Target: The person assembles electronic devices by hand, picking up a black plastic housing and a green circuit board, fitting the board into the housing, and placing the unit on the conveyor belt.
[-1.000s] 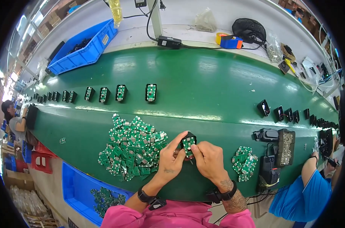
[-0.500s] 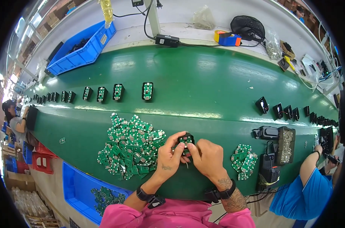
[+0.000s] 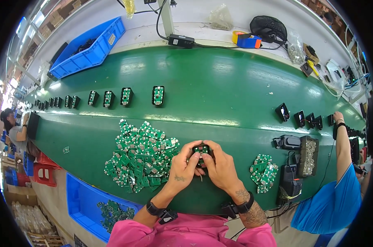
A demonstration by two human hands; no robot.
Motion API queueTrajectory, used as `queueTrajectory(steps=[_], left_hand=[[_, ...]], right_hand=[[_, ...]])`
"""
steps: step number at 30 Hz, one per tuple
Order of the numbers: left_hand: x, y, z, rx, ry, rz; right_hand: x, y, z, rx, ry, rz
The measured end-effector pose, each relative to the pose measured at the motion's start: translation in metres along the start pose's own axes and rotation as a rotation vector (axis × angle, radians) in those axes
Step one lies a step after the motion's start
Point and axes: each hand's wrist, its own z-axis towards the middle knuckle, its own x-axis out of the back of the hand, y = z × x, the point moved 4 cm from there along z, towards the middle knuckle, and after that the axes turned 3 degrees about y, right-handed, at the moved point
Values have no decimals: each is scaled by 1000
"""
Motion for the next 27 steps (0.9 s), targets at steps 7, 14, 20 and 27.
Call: queueTrajectory(steps=[7,14,20,27], left_hand=[[0,2,-6,-269,22,202],[-5,17,-16,-867,152,384],[-3,18,-21,-754,156,383],[13,4,-1,143,78,-219]], right_hand=[[1,-4,0,171,66,95],[6,-15,-8,471,164,79],[5,-10,-8,336,124,31],[8,-16,-6,107,-225,252]])
